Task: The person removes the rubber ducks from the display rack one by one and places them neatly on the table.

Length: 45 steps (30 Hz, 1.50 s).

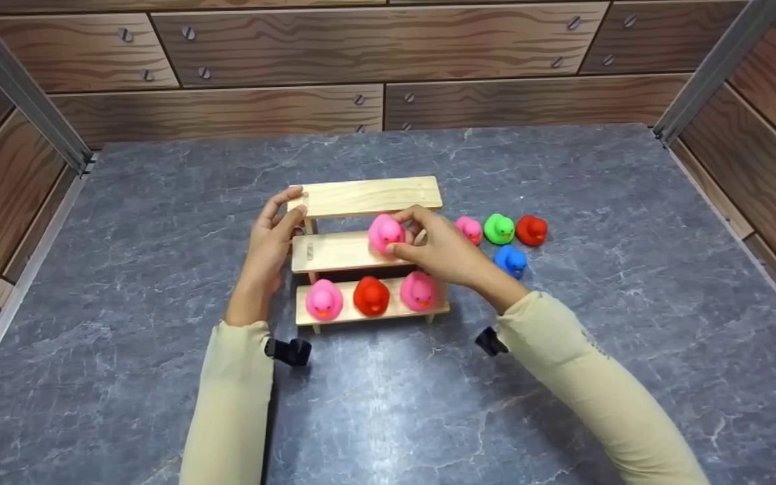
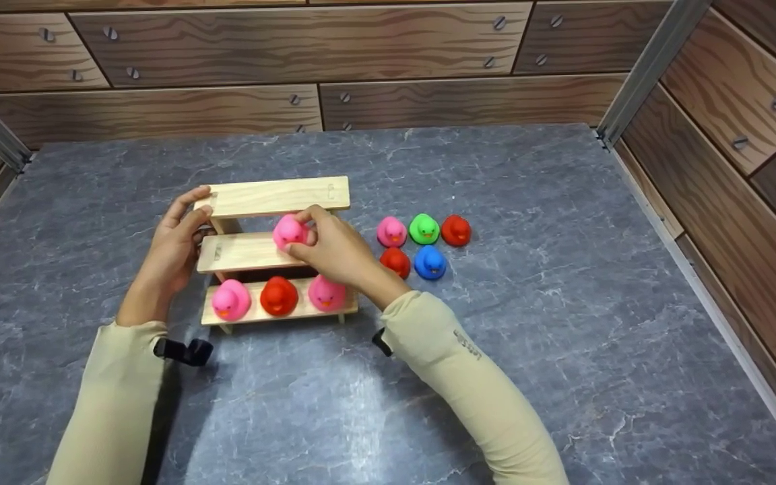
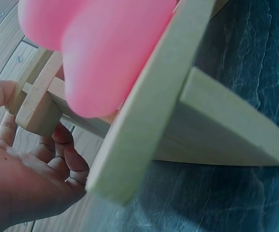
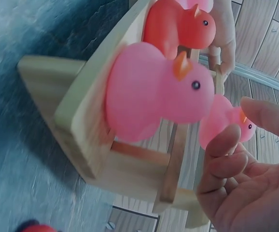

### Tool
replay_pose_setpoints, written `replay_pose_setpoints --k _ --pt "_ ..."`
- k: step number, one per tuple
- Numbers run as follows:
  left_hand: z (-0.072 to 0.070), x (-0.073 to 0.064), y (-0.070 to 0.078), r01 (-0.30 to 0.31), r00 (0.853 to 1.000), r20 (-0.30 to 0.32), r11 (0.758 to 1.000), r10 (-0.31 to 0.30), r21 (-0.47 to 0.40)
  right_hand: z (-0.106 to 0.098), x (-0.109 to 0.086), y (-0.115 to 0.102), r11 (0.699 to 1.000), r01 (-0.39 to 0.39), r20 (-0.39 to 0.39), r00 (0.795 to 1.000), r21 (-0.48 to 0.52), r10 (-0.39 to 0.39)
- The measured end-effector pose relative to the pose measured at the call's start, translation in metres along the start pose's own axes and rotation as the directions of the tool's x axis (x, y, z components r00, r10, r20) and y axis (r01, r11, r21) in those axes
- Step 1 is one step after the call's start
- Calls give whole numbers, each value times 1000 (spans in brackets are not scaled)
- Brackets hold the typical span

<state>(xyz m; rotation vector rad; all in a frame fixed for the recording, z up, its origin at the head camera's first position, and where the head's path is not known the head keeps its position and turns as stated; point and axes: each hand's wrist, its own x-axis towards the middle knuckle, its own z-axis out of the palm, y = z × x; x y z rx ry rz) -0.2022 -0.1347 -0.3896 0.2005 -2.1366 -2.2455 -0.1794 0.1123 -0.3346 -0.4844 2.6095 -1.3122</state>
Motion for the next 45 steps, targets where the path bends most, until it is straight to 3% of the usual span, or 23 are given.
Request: replay_pose_setpoints --k 6,13,28,45 --pt "-1 -1 0 0 1000 12 1000 0 30 -12 -8 7 998 -17 23 1000 60 15" --pt "-1 -2 1 4 1000 14 999 -4 35 -31 -14 26 1000 -7 -30 1000 18 8" --pt "-3 -1 0 16 1000 18 1000 -16 12 -73 -32 47 993 -113 -16 993 -22 113" --pt "0 0 -1 25 1000 16 999 -25 -22 -106 -56 84 996 -85 -84 993 -14 84"
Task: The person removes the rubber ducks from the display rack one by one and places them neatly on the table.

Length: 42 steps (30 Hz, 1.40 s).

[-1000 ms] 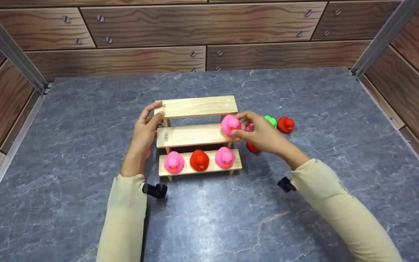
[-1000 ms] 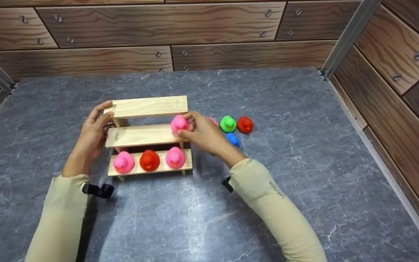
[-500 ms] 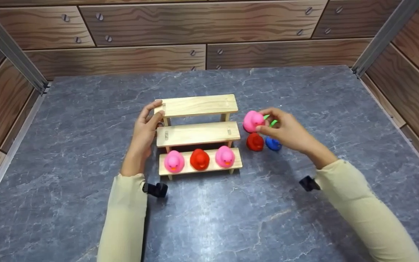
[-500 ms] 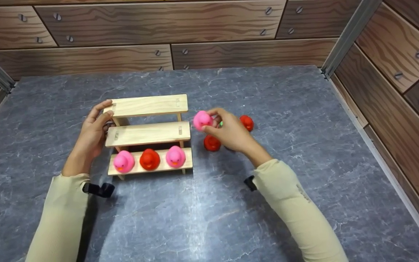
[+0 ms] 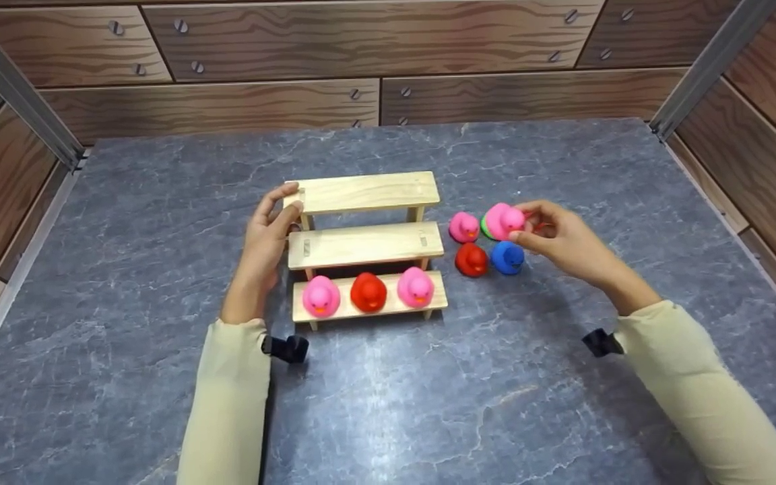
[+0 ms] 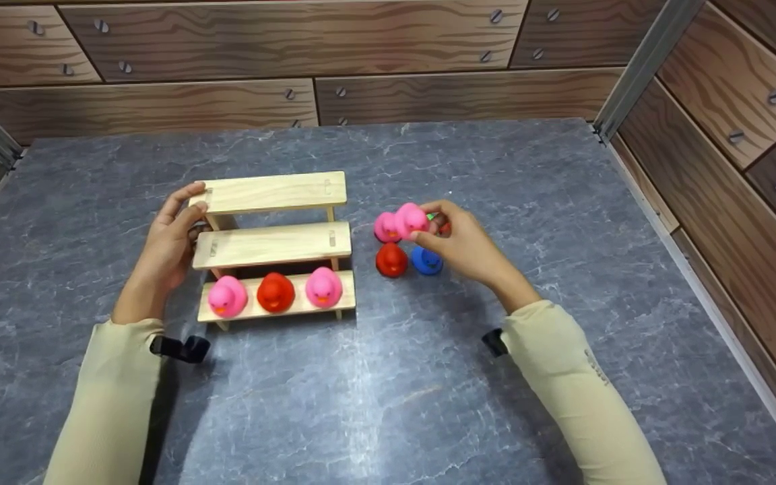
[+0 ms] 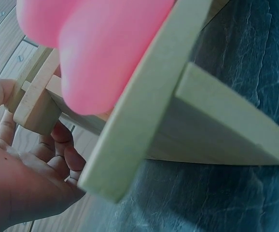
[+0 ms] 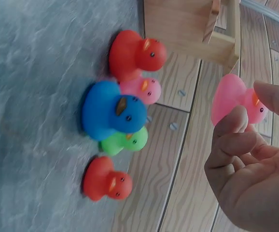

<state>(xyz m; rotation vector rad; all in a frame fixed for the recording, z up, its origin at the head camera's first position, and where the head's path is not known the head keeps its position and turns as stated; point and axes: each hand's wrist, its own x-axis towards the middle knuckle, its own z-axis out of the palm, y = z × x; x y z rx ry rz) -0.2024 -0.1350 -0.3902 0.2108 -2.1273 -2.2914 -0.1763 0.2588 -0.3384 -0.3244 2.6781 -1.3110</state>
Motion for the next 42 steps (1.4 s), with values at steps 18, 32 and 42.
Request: replay_pose_setpoints --k 18,32,42 --pt "-2 -2 1 -17 1000 0 999 17 35 -17 -10 46 999 -39 -53 998 6 40" --pt "-1 0 0 -19 1000 -4 1000 19 -2 -18 -16 67 998 -48 -22 999 -29 47" --pt "-1 -1 0 -5 1000 -7 1000 5 7 -19 -14 80 993 -101 27 994 -63 103"
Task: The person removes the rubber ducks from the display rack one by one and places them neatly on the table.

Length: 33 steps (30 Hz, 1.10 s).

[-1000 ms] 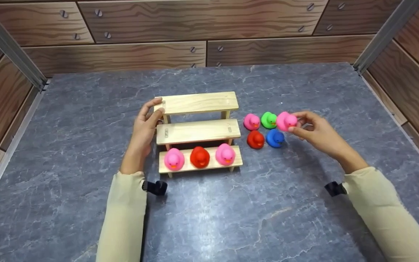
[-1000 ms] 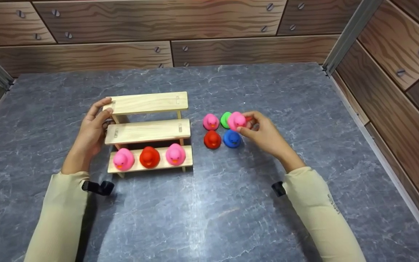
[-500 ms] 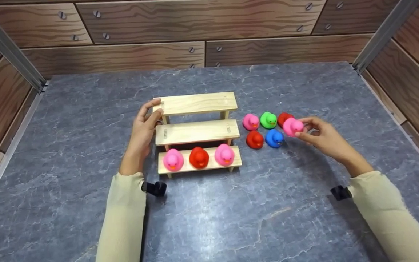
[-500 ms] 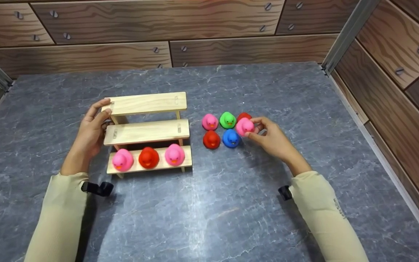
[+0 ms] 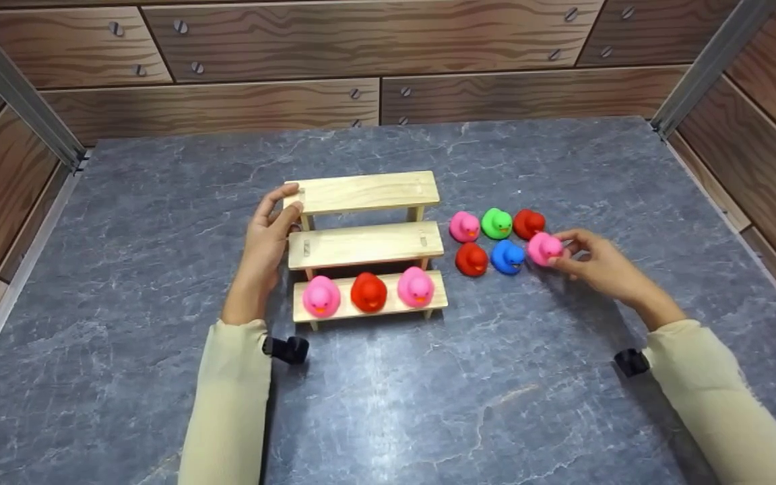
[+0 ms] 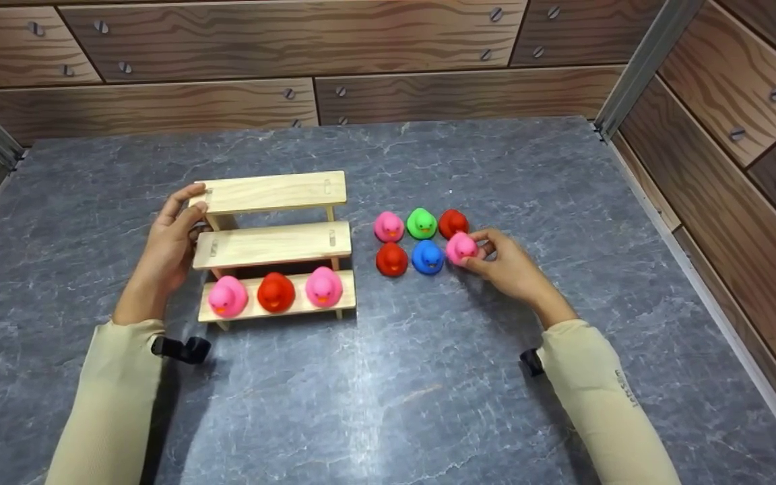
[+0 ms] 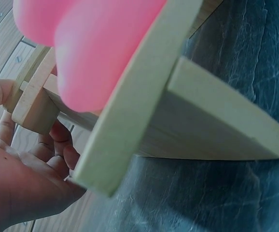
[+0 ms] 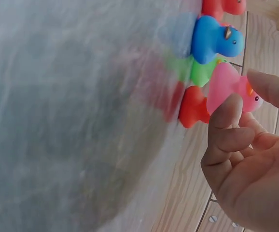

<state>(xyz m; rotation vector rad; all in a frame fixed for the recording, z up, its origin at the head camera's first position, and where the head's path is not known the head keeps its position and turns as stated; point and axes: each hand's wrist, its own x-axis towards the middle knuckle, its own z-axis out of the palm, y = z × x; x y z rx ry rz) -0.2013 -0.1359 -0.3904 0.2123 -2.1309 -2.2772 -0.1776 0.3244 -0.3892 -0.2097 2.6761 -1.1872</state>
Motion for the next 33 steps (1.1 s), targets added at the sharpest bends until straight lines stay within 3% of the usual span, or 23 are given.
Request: replay_pose_setpoints --k 19,33 --pt "-1 -1 0 -23 1000 -2 1000 23 20 3 5 6 998 -24 58 998 -51 27" --pt "-1 0 -1 -31 999 9 999 31 35 -1 5 5 997 -51 59 997 -51 54"
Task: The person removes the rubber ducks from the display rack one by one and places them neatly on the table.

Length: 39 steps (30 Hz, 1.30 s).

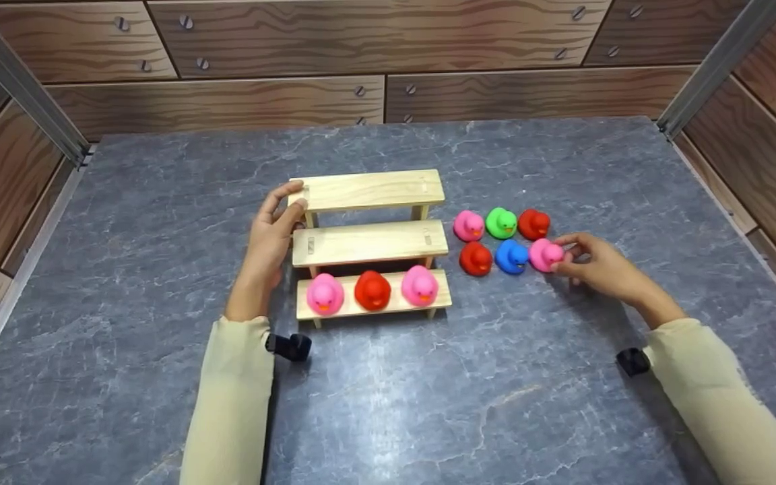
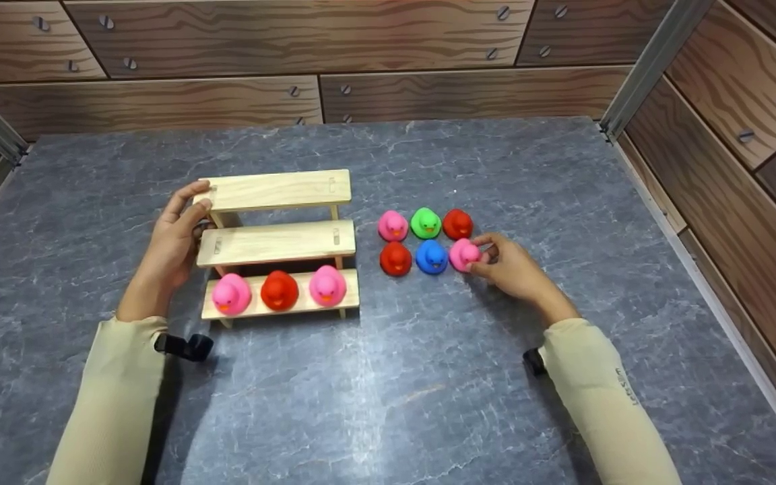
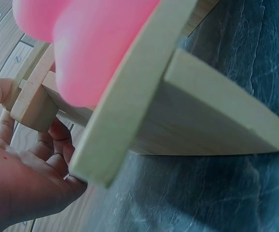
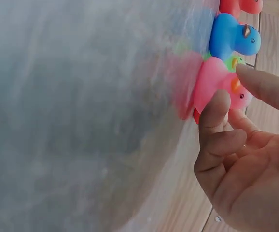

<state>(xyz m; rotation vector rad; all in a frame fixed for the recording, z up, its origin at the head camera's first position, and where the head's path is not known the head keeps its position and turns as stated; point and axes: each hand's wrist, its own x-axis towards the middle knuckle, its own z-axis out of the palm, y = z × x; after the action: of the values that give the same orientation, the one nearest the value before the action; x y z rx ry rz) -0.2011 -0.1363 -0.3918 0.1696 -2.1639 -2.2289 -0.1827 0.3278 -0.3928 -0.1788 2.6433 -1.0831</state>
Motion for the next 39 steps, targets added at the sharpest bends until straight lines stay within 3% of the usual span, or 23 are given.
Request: replay_pose_setpoints --k 7,13,24,32,39 --pt "1 1 -1 -20 1000 -3 1000 20 -20 -11 -8 -9 1000 5 -59 998 23 -3" --pt "0 2 -1 -23 1000 -16 999 23 -29 -9 -13 -20 995 44 -80 996 91 -37" --pt "1 1 -1 -13 1000 -7 999 12 -31 16 -20 -37 979 133 -70 990 153 -124" --pt "3 0 0 -26 999 -32 998 24 -55 43 -17 -55 949 201 -29 979 244 -200" --pt "3 1 0 -17 1000 -25 998 15 -68 57 -15 -73 968 182 34 981 170 -191"
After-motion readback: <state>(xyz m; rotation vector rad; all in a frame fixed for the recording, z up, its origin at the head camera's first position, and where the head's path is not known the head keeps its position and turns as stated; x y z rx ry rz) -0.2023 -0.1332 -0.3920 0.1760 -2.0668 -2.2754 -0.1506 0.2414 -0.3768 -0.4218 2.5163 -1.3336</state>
